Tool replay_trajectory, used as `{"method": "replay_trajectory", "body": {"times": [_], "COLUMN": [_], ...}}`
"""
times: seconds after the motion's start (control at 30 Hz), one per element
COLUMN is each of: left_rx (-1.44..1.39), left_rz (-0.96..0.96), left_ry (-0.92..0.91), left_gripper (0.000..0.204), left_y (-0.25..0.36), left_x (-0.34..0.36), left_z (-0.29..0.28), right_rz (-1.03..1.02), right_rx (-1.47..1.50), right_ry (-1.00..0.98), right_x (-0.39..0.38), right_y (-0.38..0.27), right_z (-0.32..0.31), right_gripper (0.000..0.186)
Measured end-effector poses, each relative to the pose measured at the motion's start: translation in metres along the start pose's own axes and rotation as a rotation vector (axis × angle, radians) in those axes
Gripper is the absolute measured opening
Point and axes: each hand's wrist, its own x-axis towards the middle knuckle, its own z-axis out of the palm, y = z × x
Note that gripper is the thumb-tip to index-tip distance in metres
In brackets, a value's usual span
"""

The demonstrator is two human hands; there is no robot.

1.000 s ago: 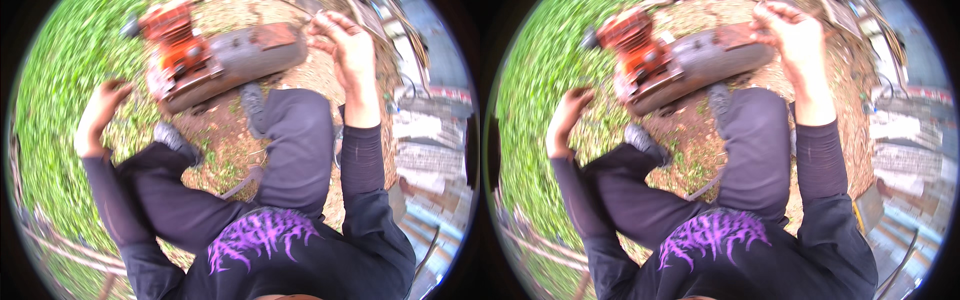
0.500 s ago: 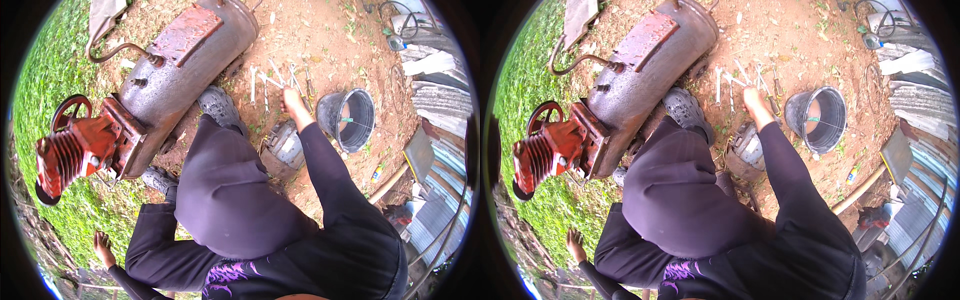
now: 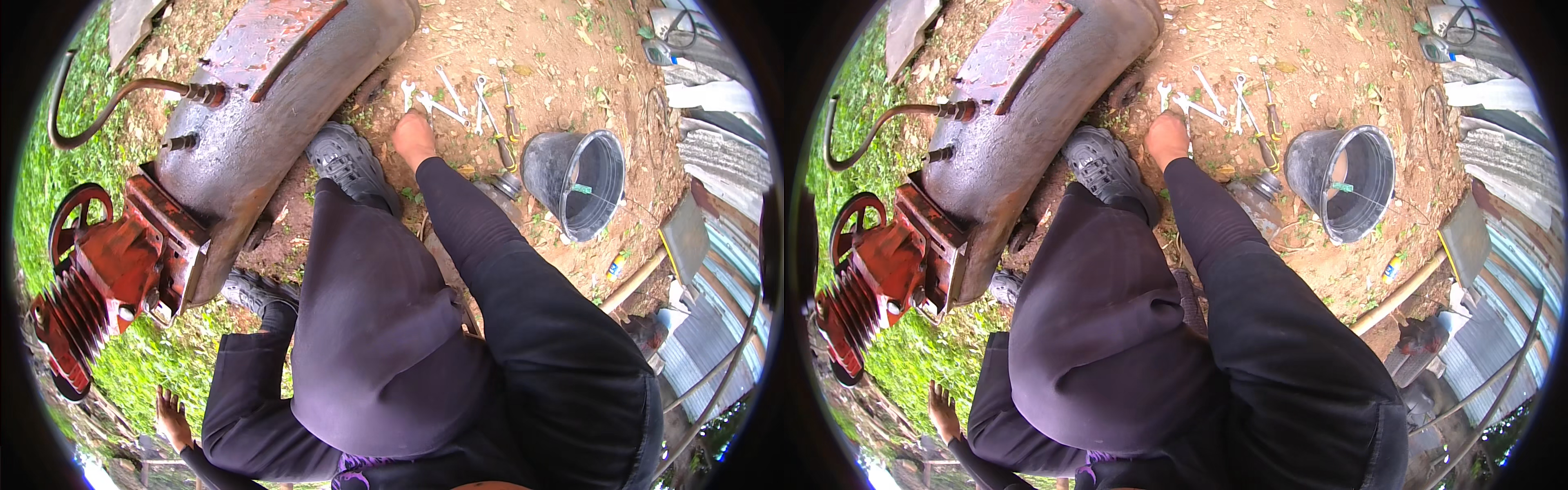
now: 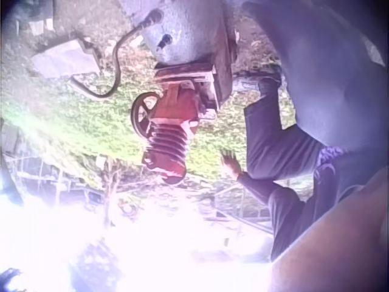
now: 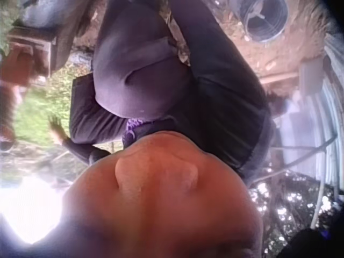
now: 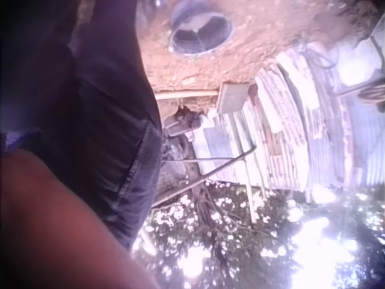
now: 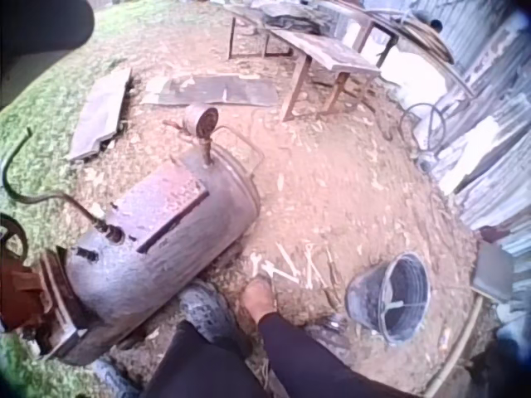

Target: The person unscrews bolts from an air compressor motor assembly by hand, picks up a wrench from the ground, and uses it to loosen and remove more bolts.

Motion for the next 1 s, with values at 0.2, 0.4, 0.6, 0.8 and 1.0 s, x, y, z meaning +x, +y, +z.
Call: {"method": "replay_trajectory", "body": {"times": [0.2,0.4,0.6,0.8,1.0], "left_rx": [-0.011,0.068,-0.017,-0.017,-0.005], "left_rz": [-0.035,-0.045,-0.069,-0.111,-0.103], "left_ry": [0.023,0.021,-0.008,0.028,-0.011], "left_gripper": [0.055,0.058,0.056,0.057,0.059], "left_y": [0.0,-0.009,-0.003,-0.002,-0.005], "left_x": [-0.001,0.004,0.002,0.004,0.003], "left_z": [0.002,-0.013,-0.008,-0.005,-0.014], "right_rz": [-0.046,-0.083,0.032,0.233,0.437], "right_rx": [-0.071,0.023,0.246,1.695,1.74], "right_ry": [-0.055,0.081,0.068,-0.319,-0.139], "right_x": [-0.024,-0.015,-0.003,-0.042,-0.044], "right_y": [0.003,0.007,0.015,0.056,0.057], "right_z": [-0.019,0.007,0.013,-0.015,-0.052], "right_gripper": [0.031,0.029,0.029,0.028,0.021]}}
